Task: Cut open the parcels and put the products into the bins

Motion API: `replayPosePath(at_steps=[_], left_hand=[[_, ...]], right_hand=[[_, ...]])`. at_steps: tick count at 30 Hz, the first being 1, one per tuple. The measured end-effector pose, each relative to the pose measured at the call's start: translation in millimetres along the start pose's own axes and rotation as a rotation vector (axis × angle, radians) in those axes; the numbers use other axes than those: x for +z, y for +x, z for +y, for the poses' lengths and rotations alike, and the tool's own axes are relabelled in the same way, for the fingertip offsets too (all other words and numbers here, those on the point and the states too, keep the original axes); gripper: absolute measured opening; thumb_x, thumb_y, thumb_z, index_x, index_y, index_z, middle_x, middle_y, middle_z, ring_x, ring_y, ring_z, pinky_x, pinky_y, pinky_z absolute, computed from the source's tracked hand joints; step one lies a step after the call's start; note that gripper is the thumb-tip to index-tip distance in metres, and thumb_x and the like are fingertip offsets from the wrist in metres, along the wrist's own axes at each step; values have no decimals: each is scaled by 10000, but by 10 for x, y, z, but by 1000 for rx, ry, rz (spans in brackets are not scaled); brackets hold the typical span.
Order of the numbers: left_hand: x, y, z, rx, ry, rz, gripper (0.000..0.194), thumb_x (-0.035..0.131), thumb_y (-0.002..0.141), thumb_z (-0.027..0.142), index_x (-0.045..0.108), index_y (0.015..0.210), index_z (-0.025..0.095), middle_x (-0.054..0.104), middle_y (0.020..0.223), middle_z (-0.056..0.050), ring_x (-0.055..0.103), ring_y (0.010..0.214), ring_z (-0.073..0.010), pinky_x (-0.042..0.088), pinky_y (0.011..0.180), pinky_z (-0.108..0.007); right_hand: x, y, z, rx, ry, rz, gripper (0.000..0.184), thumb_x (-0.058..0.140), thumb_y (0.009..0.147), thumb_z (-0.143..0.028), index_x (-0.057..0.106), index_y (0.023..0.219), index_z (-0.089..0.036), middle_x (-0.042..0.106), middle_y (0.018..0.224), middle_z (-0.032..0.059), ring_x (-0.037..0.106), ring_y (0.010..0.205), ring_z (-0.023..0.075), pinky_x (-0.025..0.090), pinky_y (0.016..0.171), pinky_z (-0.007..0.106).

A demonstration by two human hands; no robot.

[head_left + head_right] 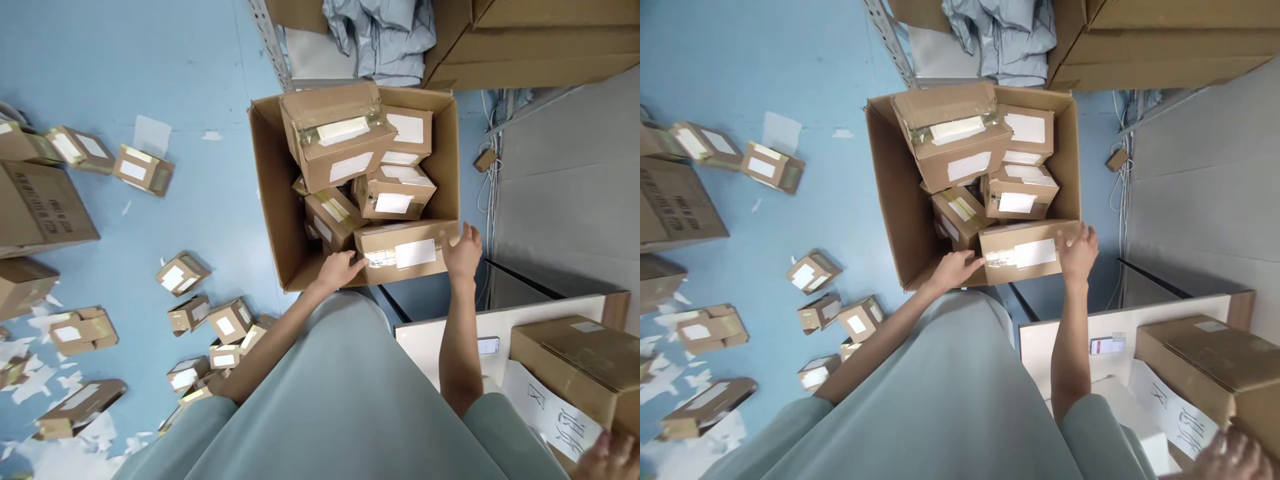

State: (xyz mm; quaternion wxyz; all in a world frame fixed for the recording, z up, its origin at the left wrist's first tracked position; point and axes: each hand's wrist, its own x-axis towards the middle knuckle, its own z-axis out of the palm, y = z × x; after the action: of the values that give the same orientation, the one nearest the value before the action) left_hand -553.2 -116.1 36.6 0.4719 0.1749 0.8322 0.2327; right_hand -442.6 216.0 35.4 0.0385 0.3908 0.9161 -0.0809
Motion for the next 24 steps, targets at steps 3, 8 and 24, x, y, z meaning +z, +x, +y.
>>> replayPosePath(at_steps=[3, 8, 24], left_hand=[[208, 43, 71, 5, -19, -45, 516, 570, 1135, 619, 800, 1304, 188, 839, 1303, -184, 787, 1273, -390, 575, 1033, -389], [318, 109, 108, -60, -32, -11, 455, 592, 1139, 552, 792, 1317, 184, 846, 1280, -172, 796, 1246, -358, 566, 993, -350], [-1151, -493, -479, -234, 27, 641, 309, 658, 1117, 403, 758, 1363, 245, 861, 1211, -96, 813, 1175, -369, 597, 1069, -504]], right_hand=[[74, -38, 250, 98, 13, -125, 744, 592, 1028, -579, 609, 1539, -39, 702, 1438, 352, 685, 1319, 465, 546, 1117, 620], [155, -26, 179, 109, 12, -137, 641, 647, 972, -490, 668, 1437, -48, 731, 1350, 337, 687, 1299, 465, 526, 1141, 615], [-437, -494, -829, -108, 516, -329, 666, 595, 1010, -816, 818, 1110, -196, 853, 1161, 193, 833, 1017, 348, 652, 901, 433]])
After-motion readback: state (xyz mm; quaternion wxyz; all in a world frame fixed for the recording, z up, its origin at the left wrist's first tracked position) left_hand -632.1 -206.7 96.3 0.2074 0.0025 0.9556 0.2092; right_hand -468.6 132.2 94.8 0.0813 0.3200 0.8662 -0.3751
